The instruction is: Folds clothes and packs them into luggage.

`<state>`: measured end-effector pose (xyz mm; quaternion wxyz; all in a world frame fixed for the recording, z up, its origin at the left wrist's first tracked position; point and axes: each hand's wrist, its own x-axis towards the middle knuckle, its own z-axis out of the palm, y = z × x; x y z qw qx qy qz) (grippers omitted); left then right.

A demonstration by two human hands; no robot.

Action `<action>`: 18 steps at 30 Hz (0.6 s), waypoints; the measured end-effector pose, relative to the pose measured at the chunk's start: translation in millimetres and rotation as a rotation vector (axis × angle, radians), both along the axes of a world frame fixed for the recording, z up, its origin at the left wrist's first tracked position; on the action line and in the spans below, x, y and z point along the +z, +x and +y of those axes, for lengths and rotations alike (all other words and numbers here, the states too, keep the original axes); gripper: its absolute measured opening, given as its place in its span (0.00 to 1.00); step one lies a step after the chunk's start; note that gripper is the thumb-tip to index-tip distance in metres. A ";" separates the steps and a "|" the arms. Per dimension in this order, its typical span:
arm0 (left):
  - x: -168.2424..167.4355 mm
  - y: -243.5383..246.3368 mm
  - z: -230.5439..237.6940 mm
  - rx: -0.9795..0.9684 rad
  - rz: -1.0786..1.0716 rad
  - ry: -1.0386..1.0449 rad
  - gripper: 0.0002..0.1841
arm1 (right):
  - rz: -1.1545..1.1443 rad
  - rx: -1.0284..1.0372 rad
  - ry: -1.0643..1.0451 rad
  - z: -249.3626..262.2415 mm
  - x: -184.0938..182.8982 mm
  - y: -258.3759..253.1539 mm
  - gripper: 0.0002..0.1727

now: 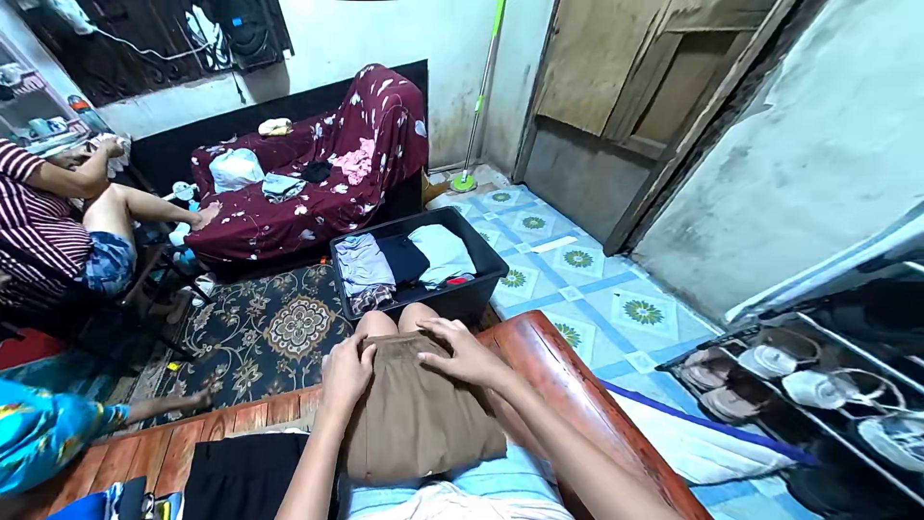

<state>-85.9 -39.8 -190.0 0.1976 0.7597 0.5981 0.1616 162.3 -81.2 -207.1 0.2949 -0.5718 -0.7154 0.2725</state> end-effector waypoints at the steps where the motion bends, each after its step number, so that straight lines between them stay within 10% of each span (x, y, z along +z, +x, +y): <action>1: 2.4 -0.7 -0.4 0.018 0.009 0.002 0.21 | -0.054 0.034 -0.028 3.7 2.7 -0.5 0.37; 7: 6.5 -1.6 -2.6 0.044 -0.049 0.065 0.14 | -0.177 0.054 0.033 19.2 8.0 0.1 0.13; 18: -18.5 19.5 8.5 0.169 -0.055 -0.085 0.22 | -0.239 -0.028 -0.011 30.5 -10.5 0.1 0.17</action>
